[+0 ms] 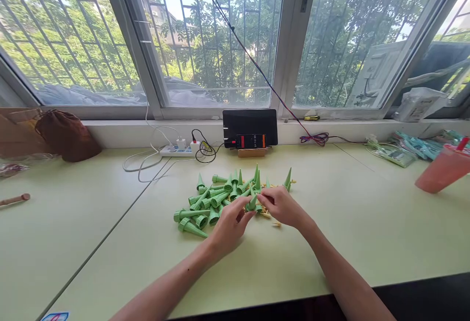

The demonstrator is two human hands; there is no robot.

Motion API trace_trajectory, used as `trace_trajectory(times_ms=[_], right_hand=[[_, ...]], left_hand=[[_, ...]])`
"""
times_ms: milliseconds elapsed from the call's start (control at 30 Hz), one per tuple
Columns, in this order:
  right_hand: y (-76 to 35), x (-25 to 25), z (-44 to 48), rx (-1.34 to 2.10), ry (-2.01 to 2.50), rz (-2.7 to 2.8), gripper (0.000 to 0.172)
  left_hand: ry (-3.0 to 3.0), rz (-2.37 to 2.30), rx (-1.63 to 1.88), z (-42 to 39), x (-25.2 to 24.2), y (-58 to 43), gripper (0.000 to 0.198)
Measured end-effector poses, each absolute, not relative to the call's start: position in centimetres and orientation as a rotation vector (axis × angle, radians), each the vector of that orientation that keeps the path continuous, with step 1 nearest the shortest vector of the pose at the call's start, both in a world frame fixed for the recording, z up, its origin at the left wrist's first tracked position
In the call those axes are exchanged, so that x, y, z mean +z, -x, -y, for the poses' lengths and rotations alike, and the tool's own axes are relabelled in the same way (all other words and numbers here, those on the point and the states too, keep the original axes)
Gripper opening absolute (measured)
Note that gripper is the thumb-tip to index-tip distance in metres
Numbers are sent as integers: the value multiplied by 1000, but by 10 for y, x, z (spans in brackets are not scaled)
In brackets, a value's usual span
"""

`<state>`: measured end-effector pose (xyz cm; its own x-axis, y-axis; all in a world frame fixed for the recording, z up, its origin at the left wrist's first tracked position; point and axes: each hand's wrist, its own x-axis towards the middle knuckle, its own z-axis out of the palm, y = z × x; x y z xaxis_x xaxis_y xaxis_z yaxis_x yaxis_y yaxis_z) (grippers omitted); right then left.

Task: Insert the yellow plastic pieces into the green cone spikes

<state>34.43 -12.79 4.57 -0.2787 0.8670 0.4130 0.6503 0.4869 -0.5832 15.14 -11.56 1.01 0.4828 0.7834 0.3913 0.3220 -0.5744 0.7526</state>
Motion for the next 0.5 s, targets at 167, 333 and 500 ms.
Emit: trace_trajectory(times_ms=[167, 333, 500], right_hand=[[-343, 47, 128, 468, 1226, 1954, 27], [-343, 47, 128, 519, 1178, 1926, 15], [-343, 48, 128, 491, 1153, 1949, 13]], left_hand=[[-1972, -915, 971, 115, 14, -154, 20], [-1720, -841, 987, 116, 27, -156, 30], [-1654, -810, 973, 116, 29, -156, 31]])
